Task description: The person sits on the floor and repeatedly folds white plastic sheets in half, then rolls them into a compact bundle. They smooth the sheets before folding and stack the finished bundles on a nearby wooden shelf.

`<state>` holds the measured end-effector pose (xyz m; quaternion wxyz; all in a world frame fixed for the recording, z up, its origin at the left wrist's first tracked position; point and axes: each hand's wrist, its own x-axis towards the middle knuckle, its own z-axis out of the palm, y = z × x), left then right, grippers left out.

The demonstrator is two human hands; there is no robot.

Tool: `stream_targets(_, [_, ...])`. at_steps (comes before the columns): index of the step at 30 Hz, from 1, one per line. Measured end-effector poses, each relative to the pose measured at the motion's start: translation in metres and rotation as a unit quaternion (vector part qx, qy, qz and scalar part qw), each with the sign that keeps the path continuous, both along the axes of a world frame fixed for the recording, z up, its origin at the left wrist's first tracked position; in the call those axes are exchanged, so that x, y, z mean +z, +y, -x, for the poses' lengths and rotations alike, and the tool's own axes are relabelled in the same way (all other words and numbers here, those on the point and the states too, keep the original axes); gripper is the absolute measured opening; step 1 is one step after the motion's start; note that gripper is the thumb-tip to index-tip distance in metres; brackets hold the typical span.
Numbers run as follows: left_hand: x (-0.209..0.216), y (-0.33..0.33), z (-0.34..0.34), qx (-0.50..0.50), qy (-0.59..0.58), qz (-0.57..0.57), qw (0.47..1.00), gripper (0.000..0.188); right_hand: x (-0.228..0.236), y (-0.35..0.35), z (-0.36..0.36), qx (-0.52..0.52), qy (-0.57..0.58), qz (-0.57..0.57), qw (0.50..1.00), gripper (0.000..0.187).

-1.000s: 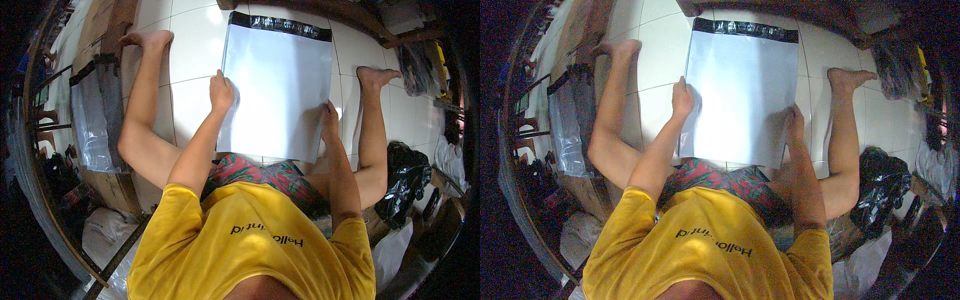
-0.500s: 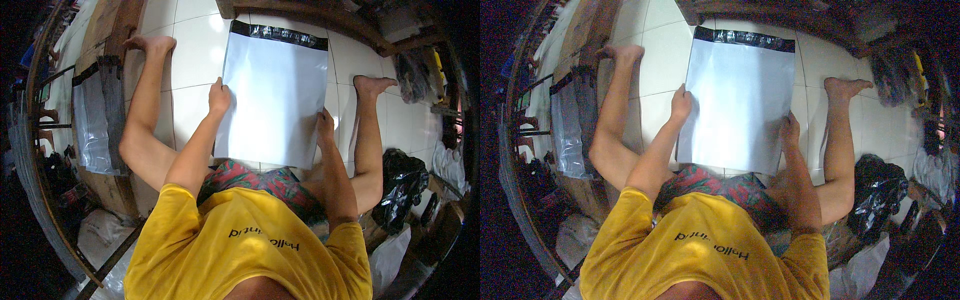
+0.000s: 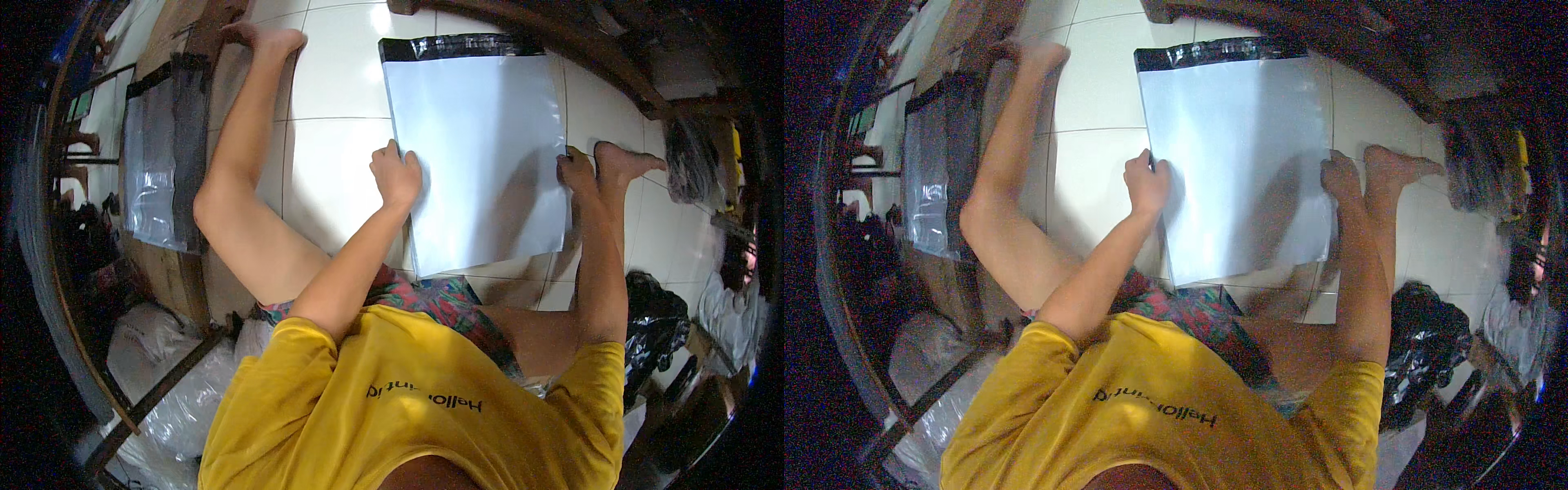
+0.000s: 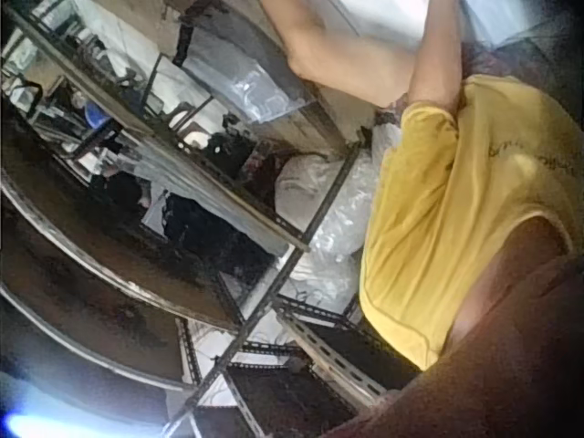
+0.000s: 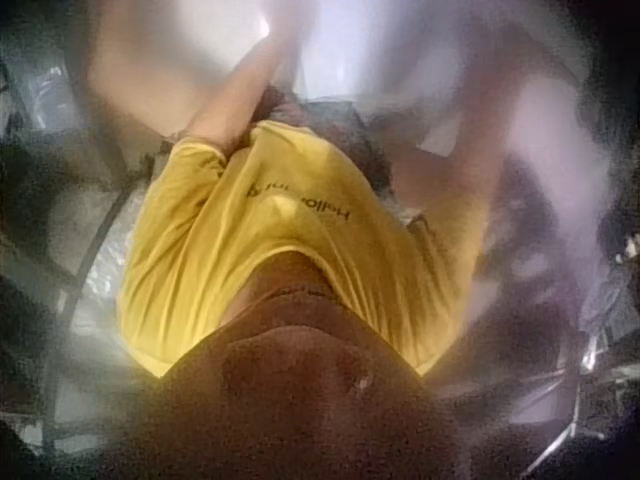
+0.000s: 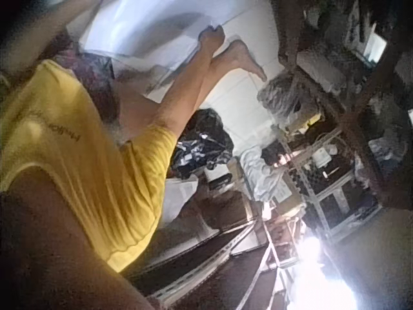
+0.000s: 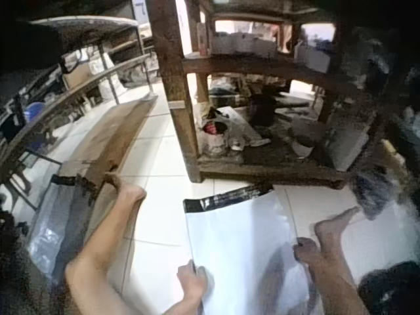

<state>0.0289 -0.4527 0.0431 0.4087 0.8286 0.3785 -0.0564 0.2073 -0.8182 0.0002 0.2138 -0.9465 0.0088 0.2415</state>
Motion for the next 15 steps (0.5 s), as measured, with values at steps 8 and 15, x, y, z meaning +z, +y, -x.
stream_targets(8, [-0.003, 0.022, -0.017, 0.023, 0.027, 0.123, 0.992, 0.04, -0.001, -0.006, -0.007, 0.079, -0.038, 0.078, 0.993, 0.05])
stream_targets(15, [0.019, 0.014, 0.001, 0.085, 0.021, 0.166, 0.982, 0.041, 0.062, 0.008, 0.016, 0.072, 0.065, 0.044, 0.994, 0.045])
